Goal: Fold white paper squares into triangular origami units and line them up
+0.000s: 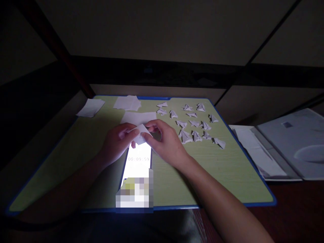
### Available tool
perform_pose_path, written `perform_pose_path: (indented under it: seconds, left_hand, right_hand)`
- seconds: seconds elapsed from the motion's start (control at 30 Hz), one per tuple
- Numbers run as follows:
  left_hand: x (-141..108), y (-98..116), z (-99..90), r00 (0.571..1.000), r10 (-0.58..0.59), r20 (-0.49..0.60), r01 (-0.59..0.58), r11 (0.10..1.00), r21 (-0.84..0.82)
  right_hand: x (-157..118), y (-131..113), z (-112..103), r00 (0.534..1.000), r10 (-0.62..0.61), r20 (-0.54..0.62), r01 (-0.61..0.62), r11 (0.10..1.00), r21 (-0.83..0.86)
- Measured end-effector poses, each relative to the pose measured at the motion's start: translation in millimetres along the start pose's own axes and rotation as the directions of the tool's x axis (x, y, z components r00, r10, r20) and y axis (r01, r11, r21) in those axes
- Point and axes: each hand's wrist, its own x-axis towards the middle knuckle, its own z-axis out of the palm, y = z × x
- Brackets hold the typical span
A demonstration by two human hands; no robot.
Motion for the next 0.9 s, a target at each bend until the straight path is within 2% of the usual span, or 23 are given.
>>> perform_pose_path:
  seconds: [0.17, 0.6, 0.9]
  left_hand:
    - [-4.8, 3.0, 4.9, 0.999, 0.0, 0.048, -0.001, 1.0, 0.028]
    - [-5.3, 3.7, 3.1, 0.998, 0.006, 0.061, -0.01, 0.999, 0.051]
    - [-4.3, 2.7, 2.6, 0.998, -0.001, 0.06, -0.008, 0.99, 0.141]
  right_hand:
    - [0.6, 0.5, 2.4, 0.998, 0.068, 0.006, -0.068, 0.998, 0.009]
    - [2.4, 0.8, 2.6, 0.989, 0.148, 0.014, -0.147, 0.956, 0.254]
    - [3.5, 5.3, 5.4, 0.988, 0.148, 0.038, -0.152, 0.93, 0.334]
